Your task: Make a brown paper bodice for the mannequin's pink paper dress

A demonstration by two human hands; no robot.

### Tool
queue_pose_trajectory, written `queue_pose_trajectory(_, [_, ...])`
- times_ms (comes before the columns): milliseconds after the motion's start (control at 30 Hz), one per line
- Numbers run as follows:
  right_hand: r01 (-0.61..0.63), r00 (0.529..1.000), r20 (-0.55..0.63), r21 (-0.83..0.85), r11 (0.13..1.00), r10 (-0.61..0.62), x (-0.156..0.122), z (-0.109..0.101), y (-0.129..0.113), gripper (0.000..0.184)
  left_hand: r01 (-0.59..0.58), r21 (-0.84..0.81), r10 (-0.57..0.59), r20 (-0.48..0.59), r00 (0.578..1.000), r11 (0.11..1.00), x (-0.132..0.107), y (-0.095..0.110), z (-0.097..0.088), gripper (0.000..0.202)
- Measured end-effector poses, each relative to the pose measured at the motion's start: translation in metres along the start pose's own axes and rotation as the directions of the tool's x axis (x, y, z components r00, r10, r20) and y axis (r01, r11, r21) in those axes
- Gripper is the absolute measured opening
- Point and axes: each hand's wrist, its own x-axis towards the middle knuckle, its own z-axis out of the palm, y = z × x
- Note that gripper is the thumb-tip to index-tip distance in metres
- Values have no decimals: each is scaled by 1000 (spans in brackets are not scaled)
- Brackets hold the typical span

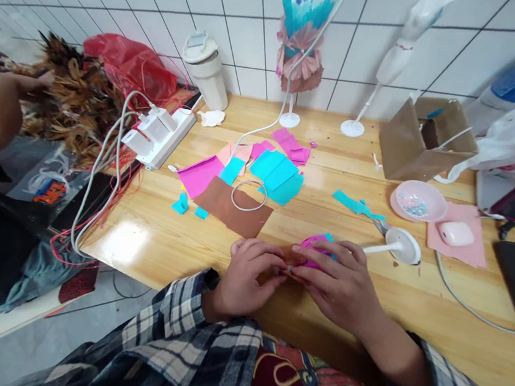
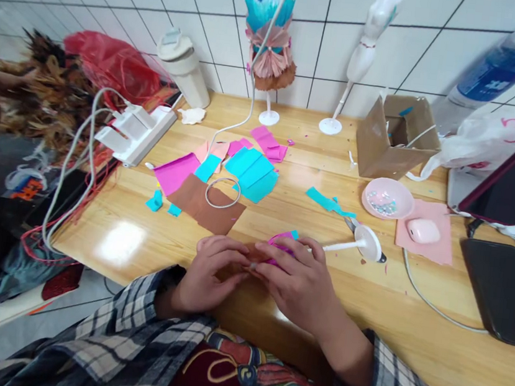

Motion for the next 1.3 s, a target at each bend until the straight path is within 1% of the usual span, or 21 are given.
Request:
queue_pose_trajectory(67, [-11, 1000, 30, 27, 1000, 10, 0, 0, 0, 11, 11, -47, -11, 4, 1000, 999, 0, 1, 0, 3])
queue_pose_trajectory(133, [-18, 999, 46, 38, 999, 16, 0, 0, 1, 10, 16, -82, -16, 2, 1000, 997, 0, 1, 1, 3])
queue_pose_trajectory(233, [-21, 999, 26, 52, 998, 20, 0, 0, 1, 12, 23, -132, -24, -9, 1000, 991, -1, 0, 2, 3])
queue_pose_trajectory(367, [-66, 998, 0, 75, 995, 66, 2, 0, 1, 9, 30, -169, -34, -22, 999, 985, -1, 1, 2, 3])
queue_pose_trajectory(533, [-108, 993, -41, 17, 994, 109, 3, 2, 2, 7, 27, -133, -32, -35, 999, 991, -1, 0, 4, 3])
queue_pose_trajectory(600, [-114, 993, -30, -3, 993, 114, 4, 3, 2, 8, 37, -109, -44, -64, 997, 993, -1, -1, 6, 12])
queue_pose_trajectory(700, [-120, 993, 2, -18, 993, 120, 7, 2, 1, 8, 9, -86, -17, -95, 995, 996, -1, -2, 8, 26])
queue_pose_trajectory(767, [-128, 991, 24, -22, 992, 128, 8, 2, -1, 9, -11, -72, 4, -97, 995, 997, -1, -2, 9, 27])
queue_pose_trajectory(833, [-132, 990, 47, -31, 991, 134, 8, 1, -1, 10, -5, -50, 1, -86, 996, 999, -1, -2, 10, 25])
queue_pose_trajectory(933, [-124, 989, 72, -61, 990, 128, 8, 1, -1, 12, 7, -27, -9, -72, 997, 1000, 0, -2, 10, 25])
queue_pose_trajectory(1000, [-115, 990, 77, -79, 990, 121, 8, 2, -1, 20, 4, -24, -5, -69, 998, 1000, 0, -2, 10, 27])
queue_pose_trajectory(1067, [-106, 993, 42, -91, 990, 111, 7, 2, -1, 23, 0, -20, -1, -61, 998, 1000, 1, -2, 10, 29])
queue_pose_trajectory(1200, [-14, 998, -63, -139, 990, 5, 3, 2, -2, 17, -6, -4, 6, -36, 999, 1000, 5, 0, 9, 30])
queue_pose_trajectory(1233, [5, 997, -70, -153, 988, -16, 2, 2, -2, 15, -10, -2, 9, -33, 999, 1000, 5, 1, 9, 30])
queue_pose_trajectory(1300, [11, 998, -61, -170, 985, -22, 1, 3, -1, 13, -18, -4, 18, -30, 999, 1000, 6, 2, 10, 32])
